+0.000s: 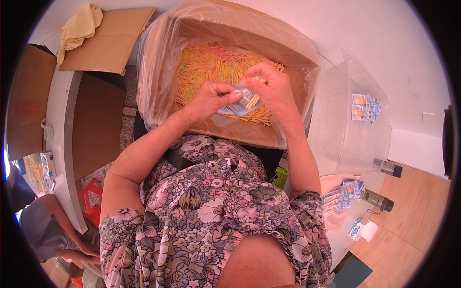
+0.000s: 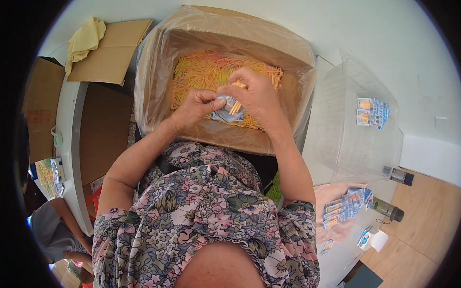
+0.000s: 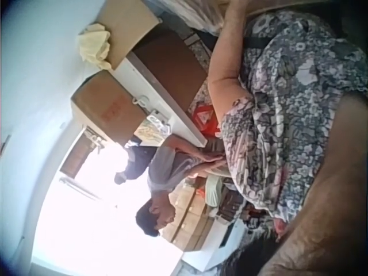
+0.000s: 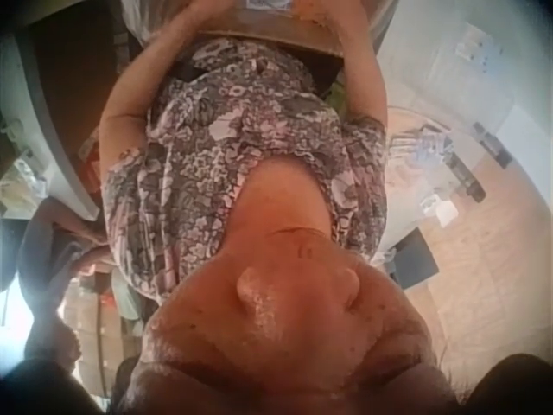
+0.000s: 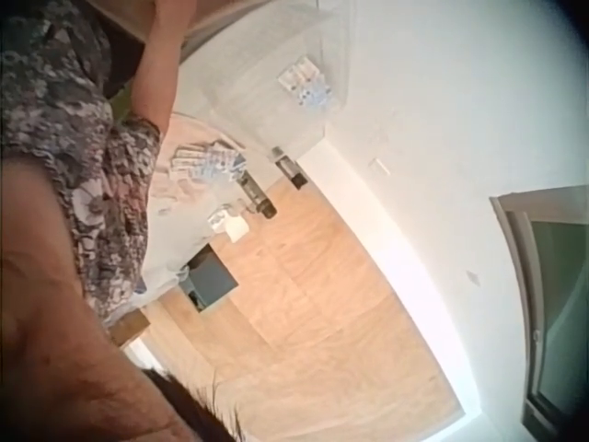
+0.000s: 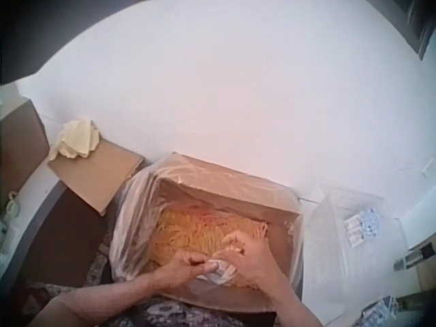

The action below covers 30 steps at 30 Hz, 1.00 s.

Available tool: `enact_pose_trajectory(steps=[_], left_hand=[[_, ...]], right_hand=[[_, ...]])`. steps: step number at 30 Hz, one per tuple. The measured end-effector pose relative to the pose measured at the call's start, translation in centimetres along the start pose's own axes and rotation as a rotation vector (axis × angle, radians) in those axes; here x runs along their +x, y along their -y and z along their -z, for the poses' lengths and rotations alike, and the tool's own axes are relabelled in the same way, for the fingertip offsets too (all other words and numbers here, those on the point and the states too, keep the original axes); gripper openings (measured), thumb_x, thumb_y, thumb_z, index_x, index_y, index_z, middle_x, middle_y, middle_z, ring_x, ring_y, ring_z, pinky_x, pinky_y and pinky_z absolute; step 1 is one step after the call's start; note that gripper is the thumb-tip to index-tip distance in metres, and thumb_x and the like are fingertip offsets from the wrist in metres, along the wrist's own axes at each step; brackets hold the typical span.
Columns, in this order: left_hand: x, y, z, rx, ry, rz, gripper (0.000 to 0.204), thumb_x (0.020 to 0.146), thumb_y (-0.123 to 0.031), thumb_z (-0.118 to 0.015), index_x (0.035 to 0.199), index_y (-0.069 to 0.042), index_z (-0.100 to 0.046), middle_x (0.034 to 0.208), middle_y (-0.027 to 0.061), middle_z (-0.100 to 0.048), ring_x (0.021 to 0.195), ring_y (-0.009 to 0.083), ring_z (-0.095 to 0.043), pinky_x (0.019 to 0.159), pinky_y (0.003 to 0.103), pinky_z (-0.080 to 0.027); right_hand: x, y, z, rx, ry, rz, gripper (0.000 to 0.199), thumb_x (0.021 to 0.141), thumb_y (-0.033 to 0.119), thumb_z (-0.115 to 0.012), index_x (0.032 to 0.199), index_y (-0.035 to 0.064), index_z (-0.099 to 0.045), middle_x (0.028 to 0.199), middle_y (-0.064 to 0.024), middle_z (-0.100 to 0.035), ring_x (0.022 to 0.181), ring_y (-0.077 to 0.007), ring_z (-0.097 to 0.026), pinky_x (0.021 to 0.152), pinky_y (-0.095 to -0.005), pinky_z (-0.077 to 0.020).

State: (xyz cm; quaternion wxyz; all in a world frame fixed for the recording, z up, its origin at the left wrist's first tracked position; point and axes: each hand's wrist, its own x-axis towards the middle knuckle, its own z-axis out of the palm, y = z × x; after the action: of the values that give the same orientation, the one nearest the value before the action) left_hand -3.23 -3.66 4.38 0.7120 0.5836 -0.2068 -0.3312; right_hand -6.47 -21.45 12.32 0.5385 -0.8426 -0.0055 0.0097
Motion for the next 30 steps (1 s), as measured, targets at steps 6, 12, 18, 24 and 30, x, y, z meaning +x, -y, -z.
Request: enact_pose_trajectory(steps=[6, 12, 18, 24, 30], left_hand=[[0.1, -0.1, 0.7, -0.089, -0.080, 0.022, 0.026, 0.091, -0.022, -0.057, 0.102, 0.000, -0.066, 0.091, 0.0021, -0.067, 0.082, 0.0070, -0.058, 0.076, 0.023, -0.047], [1.0, 0.0, -0.2, -0.229, -0.125, -0.034, 0.027, 0.091, -0.023, -0.058, 0.104, 0.000, -0.064, 0.090, 0.0020, -0.065, 0.079, 0.0058, -0.057, 0.070, 0.023, -0.049], [1.3, -0.8, -1.8, 0.145, -0.085, 0.058, 0.026, 0.092, -0.021, -0.054, 0.106, -0.001, -0.062, 0.094, -0.0009, -0.061, 0.083, 0.0063, -0.053, 0.075, 0.024, -0.044], [1.5, 0.1, -1.4, 0.213, 0.162, 0.042, 0.019, 0.089, -0.011, -0.057, 0.103, 0.000, -0.062, 0.099, 0.0064, -0.065, 0.093, 0.0124, -0.058, 0.084, 0.026, -0.045], [3.0, 0.8, -3.9, 0.242, 0.166, 0.071, 0.015, 0.088, -0.009, -0.059, 0.098, 0.001, -0.063, 0.094, 0.0046, -0.065, 0.089, 0.0123, -0.059, 0.082, 0.026, -0.045]], right_hand=[[-0.7, -2.4, 1.1, 0.296, -0.273, -0.015, 0.025, 0.084, 0.025, -0.066, 0.091, 0.0016, -0.059, 0.070, 0.0013, -0.058, 0.067, -0.0055, -0.052, 0.058, -0.0199, -0.0410], [-0.5, -5.8, 1.2, 0.160, -0.452, 0.086, 0.021, 0.089, 0.020, -0.059, 0.100, 0.0023, -0.059, 0.081, 0.0005, -0.057, 0.072, -0.0093, -0.055, 0.062, -0.0234, -0.0460], [-4.2, -2.6, 0.4, -0.323, -0.250, 0.195, 0.021, 0.079, 0.011, -0.066, 0.096, -0.0002, -0.062, 0.080, -0.0110, -0.061, 0.069, -0.0225, -0.059, 0.062, -0.0302, -0.0463], [-20.4, 1.1, 9.2, -0.293, -0.480, 0.096, 0.016, 0.078, 0.005, -0.066, 0.092, -0.0019, -0.063, 0.082, -0.0067, -0.062, 0.070, -0.0155, -0.060, 0.063, -0.0259, -0.0464], [-38.1, 0.7, 14.9, -0.296, -1.033, -0.483, 0.012, 0.079, 0.004, -0.065, 0.089, -0.0012, -0.064, 0.071, 0.0026, -0.058, 0.062, -0.0046, -0.050, 0.054, -0.0201, -0.0385]])
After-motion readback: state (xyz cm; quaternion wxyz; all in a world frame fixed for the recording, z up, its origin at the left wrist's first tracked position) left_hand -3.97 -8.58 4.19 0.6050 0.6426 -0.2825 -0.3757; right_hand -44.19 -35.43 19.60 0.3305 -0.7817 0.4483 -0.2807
